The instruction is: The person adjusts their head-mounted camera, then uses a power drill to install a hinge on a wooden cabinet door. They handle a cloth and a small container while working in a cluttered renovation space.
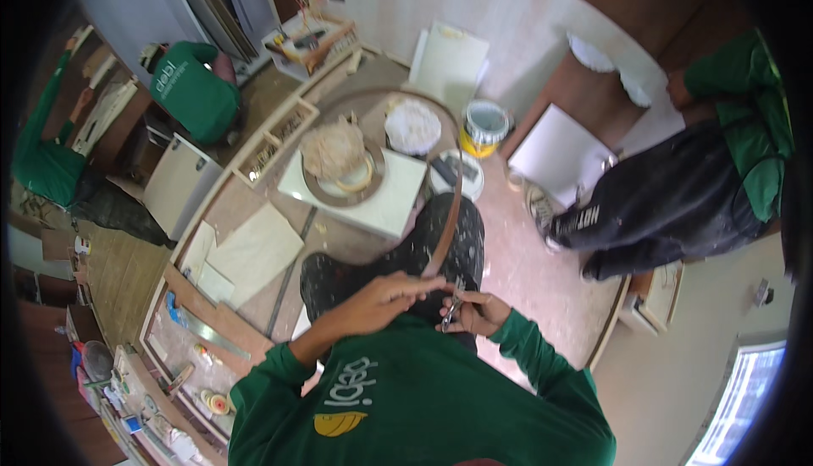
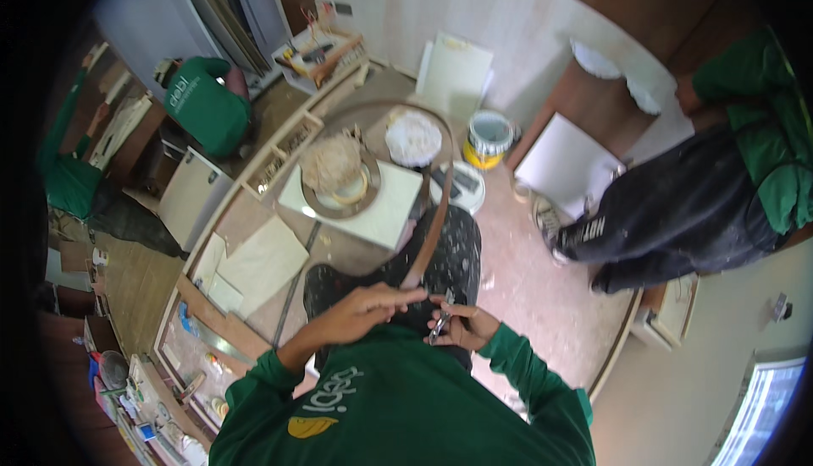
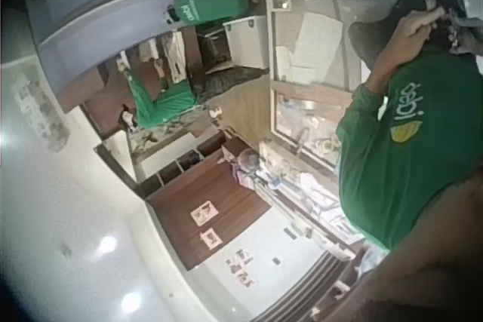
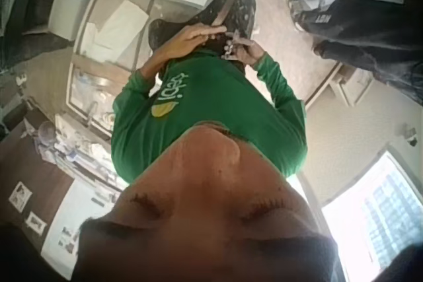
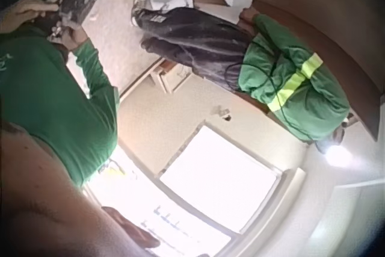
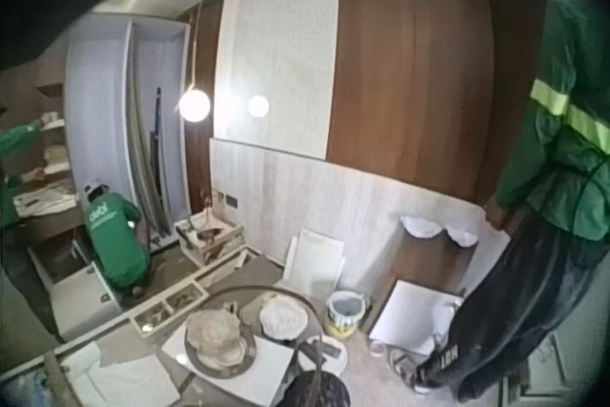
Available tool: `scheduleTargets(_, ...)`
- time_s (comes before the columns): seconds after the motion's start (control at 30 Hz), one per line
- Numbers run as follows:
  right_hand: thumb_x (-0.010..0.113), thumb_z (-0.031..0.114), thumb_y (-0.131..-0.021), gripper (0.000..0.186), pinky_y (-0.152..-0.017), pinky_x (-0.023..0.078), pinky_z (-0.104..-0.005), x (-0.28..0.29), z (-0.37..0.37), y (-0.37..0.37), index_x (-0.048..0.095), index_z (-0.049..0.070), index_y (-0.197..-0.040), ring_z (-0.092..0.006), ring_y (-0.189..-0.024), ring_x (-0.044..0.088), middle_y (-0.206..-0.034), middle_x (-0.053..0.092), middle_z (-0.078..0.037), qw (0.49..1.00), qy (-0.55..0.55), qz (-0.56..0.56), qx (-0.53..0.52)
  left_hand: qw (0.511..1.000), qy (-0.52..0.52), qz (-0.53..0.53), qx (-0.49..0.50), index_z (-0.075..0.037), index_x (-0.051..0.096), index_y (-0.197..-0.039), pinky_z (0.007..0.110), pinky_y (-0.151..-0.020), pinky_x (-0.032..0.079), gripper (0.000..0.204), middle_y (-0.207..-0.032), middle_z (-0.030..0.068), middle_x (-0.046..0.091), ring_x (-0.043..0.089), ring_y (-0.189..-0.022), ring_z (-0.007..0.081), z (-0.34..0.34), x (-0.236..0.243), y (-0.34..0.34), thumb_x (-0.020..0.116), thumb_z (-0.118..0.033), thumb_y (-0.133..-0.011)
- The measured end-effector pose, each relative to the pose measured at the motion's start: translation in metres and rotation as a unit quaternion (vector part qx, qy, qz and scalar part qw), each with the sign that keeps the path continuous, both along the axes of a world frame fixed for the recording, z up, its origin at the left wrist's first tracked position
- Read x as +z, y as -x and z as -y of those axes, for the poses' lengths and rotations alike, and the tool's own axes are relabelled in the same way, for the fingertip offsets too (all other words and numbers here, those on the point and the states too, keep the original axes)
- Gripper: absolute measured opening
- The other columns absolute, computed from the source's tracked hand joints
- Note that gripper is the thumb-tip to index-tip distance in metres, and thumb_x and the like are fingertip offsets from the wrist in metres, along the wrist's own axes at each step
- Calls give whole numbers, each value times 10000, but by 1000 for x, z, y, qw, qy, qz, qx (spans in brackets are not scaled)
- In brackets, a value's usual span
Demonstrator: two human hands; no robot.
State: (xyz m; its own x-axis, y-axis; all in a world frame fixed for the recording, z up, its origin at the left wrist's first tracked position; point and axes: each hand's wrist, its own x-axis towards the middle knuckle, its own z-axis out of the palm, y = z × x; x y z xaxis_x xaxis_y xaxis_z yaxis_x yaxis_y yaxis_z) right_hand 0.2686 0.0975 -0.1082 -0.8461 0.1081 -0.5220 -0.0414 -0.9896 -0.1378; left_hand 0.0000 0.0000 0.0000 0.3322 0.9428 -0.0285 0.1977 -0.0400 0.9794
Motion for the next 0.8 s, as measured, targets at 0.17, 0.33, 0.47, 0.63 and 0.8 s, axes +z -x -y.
scheduleTargets(0.17, 614, 202, -969, 576, -1009, 467, -421, 40, 6, -3, 375, 70, -1476, -206, -1053, 602, -1144, 602, -98, 859, -468, 101, 182, 973, 171, 145, -62, -81, 358, -1517, 257, -916, 497, 488, -1409, 103, 548, 546, -1148, 124, -22, -15, 0, 451, -84, -1038)
scheduleTargets(0.33, 588, 231, -979, 549, -1002, 451, -403, 61, 11, -1, 390, 18, -1445, -303, -1115, 596, -1256, 567, -211, 696, -676, 155, 188, 934, 190, 296, -67, 21, 312, -1506, 412, -1158, 343, 508, -1596, 139, 277, 341, -1438, 293, -42, -28, -6, 427, -54, -1018)
scheduleTargets(0.47, 582, 229, -980, 459, -957, 472, -420, 63, 14, 5, 443, -11, -1346, -343, -1094, 610, -1214, 591, -221, 688, -679, 157, 202, 945, 156, 282, -60, 18, 353, -1493, 347, -1161, 289, 494, -1566, 130, 355, 347, -1440, 230, -45, -38, -15, 424, -33, -1007)
scheduleTargets(0.63, 591, 224, -973, 416, -911, 483, -437, 65, 11, 8, 463, -23, -1282, -367, -1033, 620, -1123, 608, -220, 757, -608, 98, 220, 954, 144, 257, -61, 5, 373, -1489, 315, -1164, 263, 486, -1555, 118, 385, 353, -1436, 200, -46, -43, -22, 431, -51, -1009)
scheduleTargets(0.8, 599, 233, -970, 413, -944, 465, -437, 61, 14, 17, 469, -25, -1264, -376, -1084, 589, -1135, 589, -236, 676, -703, 78, 205, 938, 183, 288, -55, -6, 353, -1501, 323, -1145, 305, 493, -1560, 109, 378, 387, -1417, 217, -40, -47, -24, 435, -43, -1016)
